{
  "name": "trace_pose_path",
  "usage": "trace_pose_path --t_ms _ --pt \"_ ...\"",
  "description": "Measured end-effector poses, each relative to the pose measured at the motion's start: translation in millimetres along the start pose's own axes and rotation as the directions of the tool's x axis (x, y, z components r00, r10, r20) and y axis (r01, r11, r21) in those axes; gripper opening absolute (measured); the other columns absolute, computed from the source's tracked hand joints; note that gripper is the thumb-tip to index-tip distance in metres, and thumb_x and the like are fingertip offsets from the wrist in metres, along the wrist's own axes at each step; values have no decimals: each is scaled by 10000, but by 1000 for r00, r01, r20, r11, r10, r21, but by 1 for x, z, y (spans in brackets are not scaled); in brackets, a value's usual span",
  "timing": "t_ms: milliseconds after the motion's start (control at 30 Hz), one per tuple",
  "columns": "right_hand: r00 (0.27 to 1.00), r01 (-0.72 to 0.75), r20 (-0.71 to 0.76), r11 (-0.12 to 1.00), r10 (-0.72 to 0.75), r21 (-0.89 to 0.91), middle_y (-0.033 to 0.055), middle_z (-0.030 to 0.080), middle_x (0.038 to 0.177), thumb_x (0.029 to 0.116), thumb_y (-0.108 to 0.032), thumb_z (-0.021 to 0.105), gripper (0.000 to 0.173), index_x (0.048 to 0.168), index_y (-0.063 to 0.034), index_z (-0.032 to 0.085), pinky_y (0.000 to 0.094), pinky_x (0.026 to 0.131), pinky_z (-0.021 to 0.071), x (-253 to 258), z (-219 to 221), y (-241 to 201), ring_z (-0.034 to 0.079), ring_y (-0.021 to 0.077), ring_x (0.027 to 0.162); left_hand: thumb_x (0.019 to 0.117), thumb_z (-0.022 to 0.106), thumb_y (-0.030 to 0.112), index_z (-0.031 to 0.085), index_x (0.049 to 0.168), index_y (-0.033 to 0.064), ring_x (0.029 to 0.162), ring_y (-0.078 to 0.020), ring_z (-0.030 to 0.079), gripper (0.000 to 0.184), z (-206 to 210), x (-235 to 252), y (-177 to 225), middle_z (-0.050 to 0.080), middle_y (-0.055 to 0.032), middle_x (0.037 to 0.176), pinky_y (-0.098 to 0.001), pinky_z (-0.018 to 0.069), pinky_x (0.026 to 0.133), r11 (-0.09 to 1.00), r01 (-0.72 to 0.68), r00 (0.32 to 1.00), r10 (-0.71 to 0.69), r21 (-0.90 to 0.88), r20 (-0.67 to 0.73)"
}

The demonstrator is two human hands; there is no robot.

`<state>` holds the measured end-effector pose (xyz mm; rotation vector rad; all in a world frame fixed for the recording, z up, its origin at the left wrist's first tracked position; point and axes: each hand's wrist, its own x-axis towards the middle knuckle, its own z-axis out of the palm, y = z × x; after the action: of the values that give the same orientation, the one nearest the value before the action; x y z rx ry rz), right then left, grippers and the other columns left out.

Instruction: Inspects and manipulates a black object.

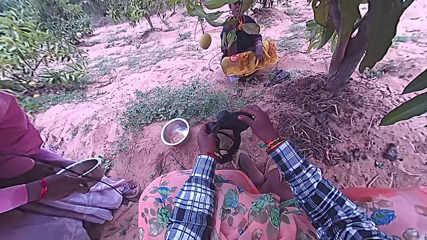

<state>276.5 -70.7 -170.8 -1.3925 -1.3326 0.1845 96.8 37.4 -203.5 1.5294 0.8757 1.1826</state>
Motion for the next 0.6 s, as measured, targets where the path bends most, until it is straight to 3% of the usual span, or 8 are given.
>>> trace_pose_path --t_ms 233,333,500,600 --pt "994 110 34 972 -105 -210 168 668 1275 1031 -254 640 281 1238 -89 732 539 980 523 0 1 3 655 325 1162 927 704 -27 644 1248 18 963 -184 672 330 0 -4 6 697 -156 1155 -384 559 849 999 25 999 -24 33 -38" --pt "990 144 28 955 -142 -257 152 671 1308 1035 -264 630 290 1242 -89 733 550 1029 495 0 4 6 635 335 1214 922 705 -24 660 1242 26 989 -188 672 327 -2 -1 2 708 -146 1141 -401 545 896 996 5 998 1 90 -63" --pt "998 53 -26 975 -60 -216 159 634 1373 1036 -277 623 326 1305 -111 699 584 1031 483 2 4 7 598 359 1270 926 703 2 669 1274 46 1074 -261 656 353 -11 5 -3 699 -168 1158 -488 512 963 982 25 996 -8 186 -94" --pt "999 1 -40 983 -8 -184 175 635 1367 1038 -240 621 312 1303 -91 694 538 1078 472 2 0 7 596 343 1284 925 708 12 657 1284 24 1115 -283 650 363 -15 7 -5 690 -193 1179 -502 503 997 981 32 994 -11 190 -108"
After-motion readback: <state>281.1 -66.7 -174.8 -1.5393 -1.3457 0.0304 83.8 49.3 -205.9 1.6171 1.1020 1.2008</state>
